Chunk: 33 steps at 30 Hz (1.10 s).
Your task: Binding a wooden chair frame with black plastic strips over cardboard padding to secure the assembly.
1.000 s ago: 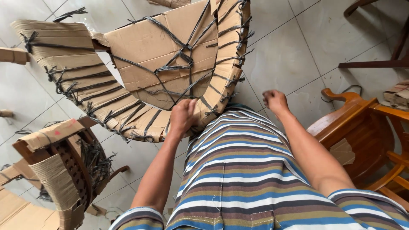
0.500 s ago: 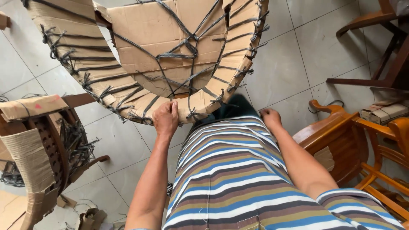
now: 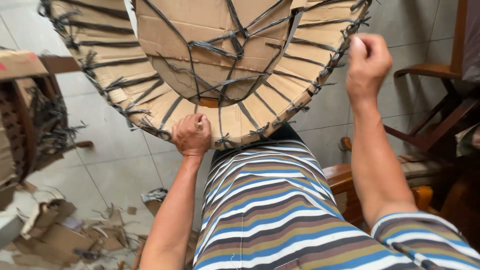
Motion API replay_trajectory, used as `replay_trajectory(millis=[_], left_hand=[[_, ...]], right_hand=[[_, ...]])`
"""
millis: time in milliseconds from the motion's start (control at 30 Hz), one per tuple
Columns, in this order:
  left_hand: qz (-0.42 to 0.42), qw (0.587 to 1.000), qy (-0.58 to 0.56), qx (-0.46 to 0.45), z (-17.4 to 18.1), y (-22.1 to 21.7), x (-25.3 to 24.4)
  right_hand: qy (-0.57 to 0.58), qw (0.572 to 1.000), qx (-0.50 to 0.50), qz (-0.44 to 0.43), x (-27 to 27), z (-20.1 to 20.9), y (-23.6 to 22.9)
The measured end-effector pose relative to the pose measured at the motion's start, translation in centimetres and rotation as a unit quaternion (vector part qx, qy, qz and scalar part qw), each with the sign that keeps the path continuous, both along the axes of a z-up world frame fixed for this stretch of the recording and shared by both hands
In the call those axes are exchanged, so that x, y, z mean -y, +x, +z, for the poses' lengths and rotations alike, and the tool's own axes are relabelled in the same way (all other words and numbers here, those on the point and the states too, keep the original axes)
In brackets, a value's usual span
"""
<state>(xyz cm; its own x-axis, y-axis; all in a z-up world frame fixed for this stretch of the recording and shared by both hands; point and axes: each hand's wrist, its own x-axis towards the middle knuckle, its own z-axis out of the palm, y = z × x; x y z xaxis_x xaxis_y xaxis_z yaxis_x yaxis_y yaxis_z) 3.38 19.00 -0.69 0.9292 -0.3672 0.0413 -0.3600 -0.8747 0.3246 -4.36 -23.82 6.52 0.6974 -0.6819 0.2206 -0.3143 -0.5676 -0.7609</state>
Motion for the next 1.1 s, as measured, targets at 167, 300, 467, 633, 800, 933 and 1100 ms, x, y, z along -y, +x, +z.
replay_trajectory(millis=[167,300,467,633,800,933,1100], left_hand=[[0.016,1.000,-0.007,0.003,1.2,-0.2,0.6],[0.029,1.000,0.006,0.008,1.5,-0.4,0.8],[0.038,0.999,0.019,-0.018,2.3,0.3,1.1],[0.021,0.999,0.019,-0.019,2.8,1.2,1.5],[0.022,0.999,0.030,-0.029,2.9,1.4,1.5],[0.028,0.998,0.033,-0.041,2.9,1.3,1.8],[0.032,0.998,0.046,-0.039,2.8,1.1,2.0]], right_hand=[[0.035,0.947,-0.151,0.280,1.3,-5.0,13.2],[-0.016,0.847,-0.409,0.339,1.0,-16.7,18.9],[-0.099,0.663,-0.671,0.317,-0.2,-26.4,19.8],[-0.204,0.589,-0.696,0.357,-0.7,-32.7,17.3],[-0.201,0.585,-0.705,0.348,-0.4,-37.0,15.8],[-0.212,0.657,-0.643,0.332,2.9,-41.8,13.8],[-0.098,0.674,-0.676,0.282,1.1,-37.7,16.4]])
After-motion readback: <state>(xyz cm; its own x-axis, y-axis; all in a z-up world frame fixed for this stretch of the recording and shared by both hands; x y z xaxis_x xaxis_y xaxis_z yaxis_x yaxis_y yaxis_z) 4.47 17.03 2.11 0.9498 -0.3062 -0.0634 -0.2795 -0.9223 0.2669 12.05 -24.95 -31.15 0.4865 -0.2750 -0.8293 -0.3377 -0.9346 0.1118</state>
